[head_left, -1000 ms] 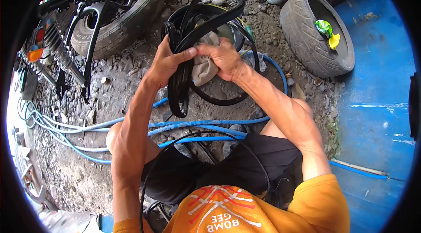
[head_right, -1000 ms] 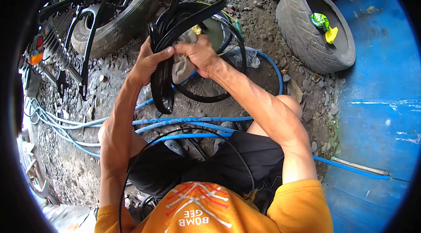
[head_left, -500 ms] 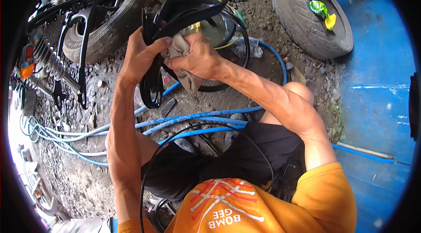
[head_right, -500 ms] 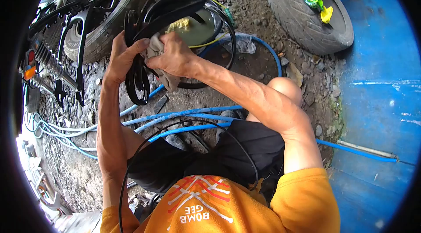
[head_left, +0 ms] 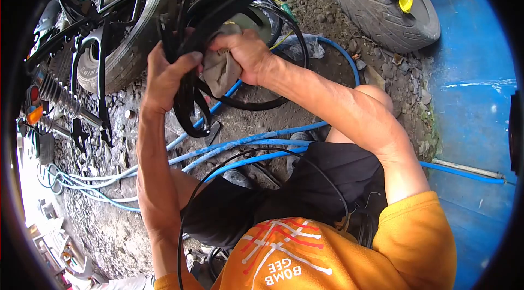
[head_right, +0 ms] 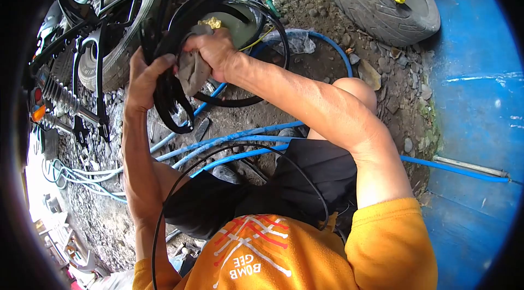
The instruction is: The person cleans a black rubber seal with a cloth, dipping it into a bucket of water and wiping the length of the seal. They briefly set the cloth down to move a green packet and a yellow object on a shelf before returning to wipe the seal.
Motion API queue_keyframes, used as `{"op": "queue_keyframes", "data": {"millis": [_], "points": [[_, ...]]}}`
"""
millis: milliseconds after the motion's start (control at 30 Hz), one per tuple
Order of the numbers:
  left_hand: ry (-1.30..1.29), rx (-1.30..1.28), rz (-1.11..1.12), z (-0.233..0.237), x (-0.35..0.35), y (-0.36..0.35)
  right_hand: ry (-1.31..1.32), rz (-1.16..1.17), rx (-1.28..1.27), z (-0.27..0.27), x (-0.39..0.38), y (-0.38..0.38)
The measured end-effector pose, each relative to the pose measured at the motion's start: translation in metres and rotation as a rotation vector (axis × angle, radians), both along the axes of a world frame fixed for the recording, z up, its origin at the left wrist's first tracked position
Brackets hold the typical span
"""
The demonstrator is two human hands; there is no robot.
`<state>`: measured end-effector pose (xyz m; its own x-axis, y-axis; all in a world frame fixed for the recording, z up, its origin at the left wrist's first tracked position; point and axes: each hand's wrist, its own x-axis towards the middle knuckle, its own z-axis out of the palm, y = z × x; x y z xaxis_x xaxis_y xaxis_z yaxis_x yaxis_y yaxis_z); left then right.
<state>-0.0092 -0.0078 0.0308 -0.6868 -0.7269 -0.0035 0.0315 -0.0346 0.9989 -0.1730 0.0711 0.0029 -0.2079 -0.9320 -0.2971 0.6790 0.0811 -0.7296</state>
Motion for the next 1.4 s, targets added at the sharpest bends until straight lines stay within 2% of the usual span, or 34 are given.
{"op": "queue_keyframes", "data": {"millis": [100, 200, 233, 267, 367, 467, 533, 567, 667, 767, 800, 833, 900, 1000, 1100, 1200, 1233, 1300, 1367, 1400], "points": [[-0.13, -0.072, -0.082, 0.005, -0.003, 0.005, -0.271, -0.007, -0.01, -0.011, -0.019, -0.012], [-0.332, -0.153, -0.145, 0.004, 0.002, 0.007, -0.348, 0.08, -0.245, -0.034, -0.071, -0.016], [-0.348, -0.231, -0.155, 0.013, 0.002, 0.014, -0.306, 0.132, -0.254, -0.043, -0.091, -0.017], [-0.322, -0.11, -0.259, 0.007, 0.002, 0.012, -0.261, 0.184, -0.263, -0.043, -0.106, -0.022], [-0.373, -0.239, -0.274, 0.002, 0.002, 0.011, -0.194, 0.039, -0.09, -0.032, -0.105, -0.016], [-0.359, -0.326, -0.255, -0.006, 0.006, 0.007, -0.299, 0.077, -0.162, -0.004, -0.081, -0.003], [-0.378, -0.421, -0.233, -0.012, 0.012, 0.004, -0.275, 0.181, -0.149, -0.003, -0.078, -0.001], [-0.414, -0.383, -0.251, -0.002, 0.012, 0.007, -0.272, 0.214, -0.13, -0.009, -0.08, -0.004], [-0.432, -0.38, -0.272, -0.015, 0.012, 0.005, -0.246, 0.265, -0.049, -0.008, -0.081, -0.006], [-0.362, -0.387, -0.18, -0.025, 0.01, 0.007, -0.221, 0.226, 0.024, -0.001, -0.077, -0.003], [-0.329, -0.397, -0.153, -0.031, 0.009, 0.007, -0.212, 0.124, 0.067, 0.002, -0.068, 0.001], [-0.284, -0.319, -0.175, -0.026, 0.007, 0.008, -0.128, 0.098, 0.097, -0.026, -0.078, -0.001], [-0.206, -0.3, -0.097, -0.028, -0.001, 0.018, 0.047, 0.037, 0.121, -0.013, -0.05, 0.007], [-0.213, -0.311, -0.068, -0.03, -0.01, 0.023, 0.083, 0.078, 0.151, -0.007, -0.014, 0.02], [-0.169, -0.33, -0.063, -0.035, -0.01, 0.023, 0.141, 0.126, 0.133, -0.019, -0.026, 0.015], [-0.019, -0.097, -0.108, -0.033, -0.013, 0.02, -0.038, 0.189, 0.09, 0.008, -0.026, 0.014], [-0.056, -0.102, -0.102, -0.03, -0.014, 0.018, -0.096, 0.211, 0.076, 0.014, -0.028, 0.013], [-0.098, -0.164, -0.074, -0.024, -0.014, 0.023, -0.122, 0.106, 0.063, 0.014, -0.033, 0.006], [-0.126, -0.174, -0.103, -0.018, -0.011, 0.027, -0.166, 0.077, 0.055, -0.001, -0.05, -0.004], [-0.16, -0.227, -0.119, -0.02, -0.01, 0.029, -0.15, 0.055, 0.101, -0.036, -0.077, -0.015]]}}
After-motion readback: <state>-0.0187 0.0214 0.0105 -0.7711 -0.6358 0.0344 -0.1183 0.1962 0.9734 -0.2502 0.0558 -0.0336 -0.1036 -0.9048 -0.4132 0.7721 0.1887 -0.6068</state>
